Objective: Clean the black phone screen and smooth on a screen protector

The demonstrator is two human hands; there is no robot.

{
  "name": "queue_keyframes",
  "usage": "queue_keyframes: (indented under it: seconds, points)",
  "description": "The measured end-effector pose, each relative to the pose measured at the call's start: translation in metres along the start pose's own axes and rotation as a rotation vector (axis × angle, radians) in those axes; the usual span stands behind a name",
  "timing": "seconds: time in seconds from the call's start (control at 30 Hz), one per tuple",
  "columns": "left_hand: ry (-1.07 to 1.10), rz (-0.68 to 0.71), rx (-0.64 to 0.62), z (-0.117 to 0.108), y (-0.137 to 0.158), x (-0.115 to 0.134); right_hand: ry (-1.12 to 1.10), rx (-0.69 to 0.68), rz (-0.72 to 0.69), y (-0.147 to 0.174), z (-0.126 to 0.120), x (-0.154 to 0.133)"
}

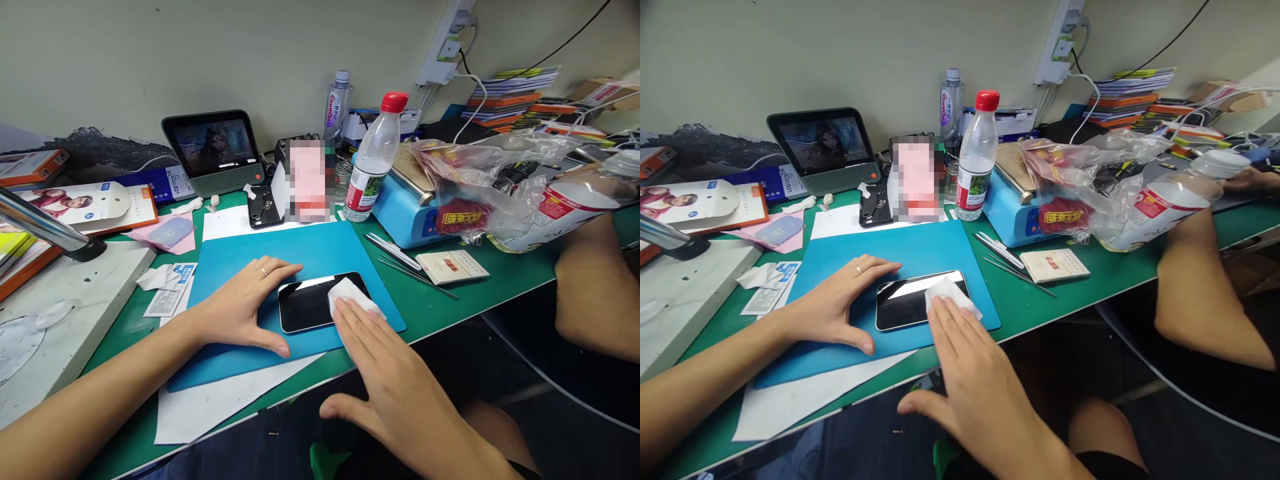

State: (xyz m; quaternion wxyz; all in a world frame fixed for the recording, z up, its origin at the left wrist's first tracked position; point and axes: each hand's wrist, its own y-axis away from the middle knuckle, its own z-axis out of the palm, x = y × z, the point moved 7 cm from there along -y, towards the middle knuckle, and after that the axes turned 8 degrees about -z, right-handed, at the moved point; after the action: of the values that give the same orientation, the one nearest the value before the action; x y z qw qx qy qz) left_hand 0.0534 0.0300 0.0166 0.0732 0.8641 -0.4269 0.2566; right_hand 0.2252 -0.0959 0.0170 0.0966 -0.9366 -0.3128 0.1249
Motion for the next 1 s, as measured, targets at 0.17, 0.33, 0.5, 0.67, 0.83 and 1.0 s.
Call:
queue_keyframes:
  seconds: [0.17,0.33,0.5,0.67,0.83,1.0]
  points:
    - [0.007,-0.005,0.003,-0.001,0.0,-0.001,0.006,-0.018,0.071,-0.001,0.0,0.032]
    - [0.05,-0.004,0.002,-0.002,-0.001,-0.002,-0.036,-0.073,0.158,-0.035,0.007,0.031]
    - [0.086,0.006,0.024,-0.004,0.001,-0.003,-0.185,-0.053,0.064,-0.079,0.02,-0.011]
    - [0.099,0.017,0.034,-0.004,0.001,-0.003,-0.236,0.059,-0.078,-0.086,0.03,-0.051]
    - [0.066,0.023,0.013,-0.003,0.0,-0.001,-0.115,-0.011,-0.127,-0.059,0.038,-0.061]
    - [-0.013,0.06,-0.007,-0.001,-0.001,0.003,0.013,-0.02,-0.08,-0.023,0.023,-0.042]
